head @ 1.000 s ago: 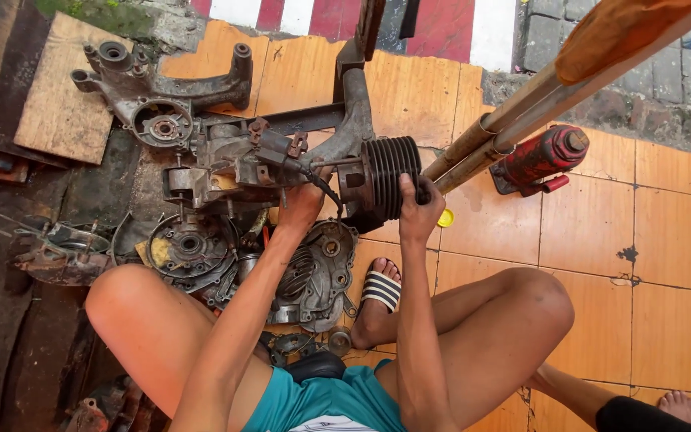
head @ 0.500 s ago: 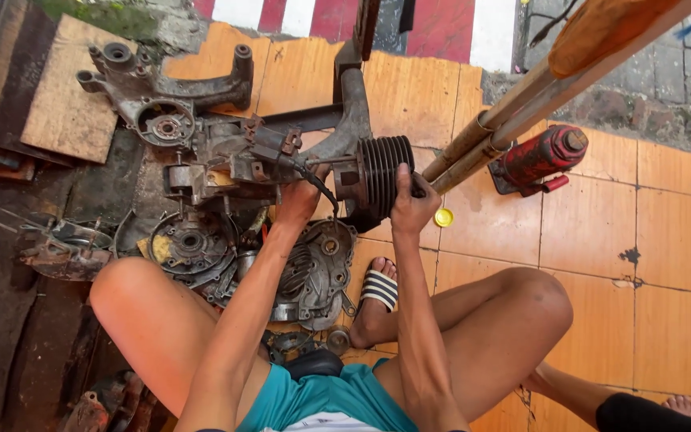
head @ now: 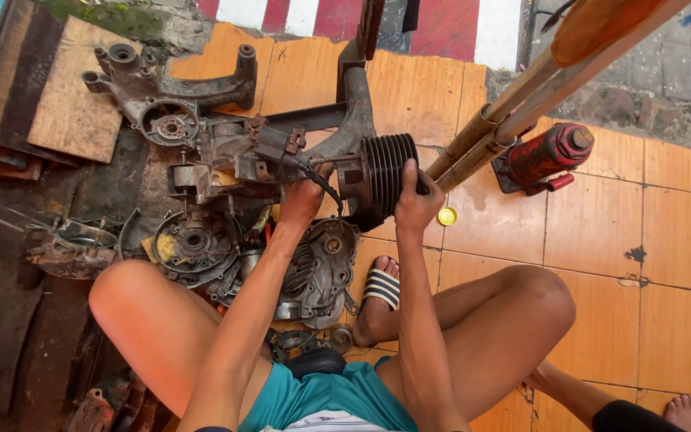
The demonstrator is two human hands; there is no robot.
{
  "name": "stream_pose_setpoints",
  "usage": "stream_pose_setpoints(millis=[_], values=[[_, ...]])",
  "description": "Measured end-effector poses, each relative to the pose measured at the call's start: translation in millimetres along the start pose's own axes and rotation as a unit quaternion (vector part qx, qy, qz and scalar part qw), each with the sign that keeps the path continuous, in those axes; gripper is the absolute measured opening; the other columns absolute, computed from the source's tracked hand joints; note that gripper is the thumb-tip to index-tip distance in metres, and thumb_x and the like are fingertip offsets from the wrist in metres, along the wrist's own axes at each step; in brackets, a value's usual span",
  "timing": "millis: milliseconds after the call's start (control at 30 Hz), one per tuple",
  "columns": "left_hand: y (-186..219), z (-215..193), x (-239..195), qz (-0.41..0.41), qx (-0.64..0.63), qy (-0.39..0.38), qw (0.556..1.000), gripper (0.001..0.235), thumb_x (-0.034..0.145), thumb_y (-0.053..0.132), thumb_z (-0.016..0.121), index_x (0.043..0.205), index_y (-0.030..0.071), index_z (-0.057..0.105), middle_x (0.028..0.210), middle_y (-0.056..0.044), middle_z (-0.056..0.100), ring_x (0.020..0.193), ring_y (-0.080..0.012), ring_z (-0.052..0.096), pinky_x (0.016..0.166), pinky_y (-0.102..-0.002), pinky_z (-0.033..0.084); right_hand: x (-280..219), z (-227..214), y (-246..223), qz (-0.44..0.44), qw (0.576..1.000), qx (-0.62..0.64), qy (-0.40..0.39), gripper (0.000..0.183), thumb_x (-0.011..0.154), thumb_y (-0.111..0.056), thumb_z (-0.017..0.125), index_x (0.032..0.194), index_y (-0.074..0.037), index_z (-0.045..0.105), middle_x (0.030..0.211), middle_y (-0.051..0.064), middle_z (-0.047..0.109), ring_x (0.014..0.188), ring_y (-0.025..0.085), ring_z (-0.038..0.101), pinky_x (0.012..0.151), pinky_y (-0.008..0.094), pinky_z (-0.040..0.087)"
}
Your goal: Cleaning a motorcycle piston and engine components using a brush and a small scraping tool.
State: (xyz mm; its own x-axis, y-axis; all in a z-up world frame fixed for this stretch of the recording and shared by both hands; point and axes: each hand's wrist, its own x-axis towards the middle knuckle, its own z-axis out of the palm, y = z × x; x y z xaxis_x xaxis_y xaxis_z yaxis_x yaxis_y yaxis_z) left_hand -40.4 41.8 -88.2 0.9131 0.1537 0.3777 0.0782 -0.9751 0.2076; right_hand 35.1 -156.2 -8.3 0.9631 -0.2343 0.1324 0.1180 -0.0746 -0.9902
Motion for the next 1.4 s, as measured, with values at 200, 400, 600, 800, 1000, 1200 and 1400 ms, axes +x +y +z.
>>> stream_pose_setpoints(millis=[200, 400, 600, 800, 1000, 1200, 1400], values=[[20, -51, 18, -0.005, -0.022, 0.012, 1.0, 0.02, 0.107, 0.012, 0.059, 0.124, 0.014, 0.067, 0.09, -0.009, 0.075, 0.073, -0.029, 0.074, 0.067, -0.048, 0.062, 8, -11, -10, 0.011, 0.997, -0.033, -0.065, 0.035, 0.091, -0.045, 0.082, 0.085, -0.01, 0.079, 0.067, 0.003, 0.066, 0.069, 0.008, 0.061, 0.065, 0.025, 0.052], [13, -30, 13, 0.004, -0.006, 0.024, 1.0, 0.025, 0.105, 0.009, 0.062, 0.129, 0.013, 0.067, 0.096, -0.009, 0.074, 0.084, -0.029, 0.075, 0.075, -0.049, 0.062, 6, -18, 47, -0.062, 0.994, 0.034, -0.088, 0.033, 0.097, -0.04, 0.075, 0.087, -0.009, 0.076, 0.07, 0.004, 0.066, 0.075, 0.008, 0.059, 0.066, 0.026, 0.05], [5, -14, 2, 0.008, 0.02, 0.027, 0.999, 0.033, 0.102, 0.007, 0.066, 0.135, 0.013, 0.066, 0.103, -0.01, 0.074, 0.096, -0.029, 0.075, 0.086, -0.051, 0.062, -4, -7, 24, -0.059, 0.998, 0.032, -0.013, 0.029, 0.093, -0.035, 0.08, 0.087, -0.007, 0.078, 0.07, 0.007, 0.069, 0.072, 0.008, 0.06, 0.064, 0.028, 0.051], [14, -42, 5, 0.005, 0.006, 0.003, 1.0, 0.029, 0.106, 0.014, 0.062, 0.135, 0.014, 0.065, 0.092, -0.009, 0.074, 0.088, -0.0276, 0.076, 0.078, -0.054, 0.063, 0, -6, 28, -0.044, 0.998, 0.041, 0.004, 0.031, 0.09, -0.035, 0.084, 0.085, -0.005, 0.08, 0.07, 0.011, 0.072, 0.071, 0.011, 0.063, 0.065, 0.03, 0.053], [17, -44, 14, 0.0, 0.029, 0.024, 0.999, 0.025, 0.106, 0.017, 0.062, 0.131, 0.017, 0.068, 0.093, -0.005, 0.075, 0.091, -0.0256, 0.076, 0.083, -0.05, 0.062, 7, -5, 24, -0.056, 0.998, 0.035, -0.002, 0.03, 0.09, -0.033, 0.084, 0.085, -0.004, 0.08, 0.068, 0.011, 0.07, 0.072, 0.01, 0.061, 0.064, 0.029, 0.052], [33, -66, 14, -0.05, -0.066, 0.028, 0.996, 0.016, 0.105, 0.012, 0.061, 0.115, 0.004, 0.072, 0.082, -0.015, 0.074, 0.078, -0.0359, 0.074, 0.075, -0.055, 0.062, 9, -6, 27, -0.056, 0.998, 0.031, -0.005, 0.031, 0.09, -0.034, 0.084, 0.087, -0.004, 0.081, 0.069, 0.012, 0.071, 0.072, 0.01, 0.062, 0.066, 0.029, 0.053], [19, -44, 9, -0.029, -0.013, 0.035, 0.999, 0.015, 0.107, 0.017, 0.063, 0.115, 0.009, 0.073, 0.08, -0.009, 0.073, 0.076, -0.0287, 0.074, 0.077, -0.053, 0.06, -3, -9, 27, -0.061, 0.997, 0.051, 0.006, 0.03, 0.091, -0.033, 0.082, 0.088, -0.003, 0.081, 0.069, 0.013, 0.07, 0.072, 0.011, 0.061, 0.066, 0.031, 0.053]])
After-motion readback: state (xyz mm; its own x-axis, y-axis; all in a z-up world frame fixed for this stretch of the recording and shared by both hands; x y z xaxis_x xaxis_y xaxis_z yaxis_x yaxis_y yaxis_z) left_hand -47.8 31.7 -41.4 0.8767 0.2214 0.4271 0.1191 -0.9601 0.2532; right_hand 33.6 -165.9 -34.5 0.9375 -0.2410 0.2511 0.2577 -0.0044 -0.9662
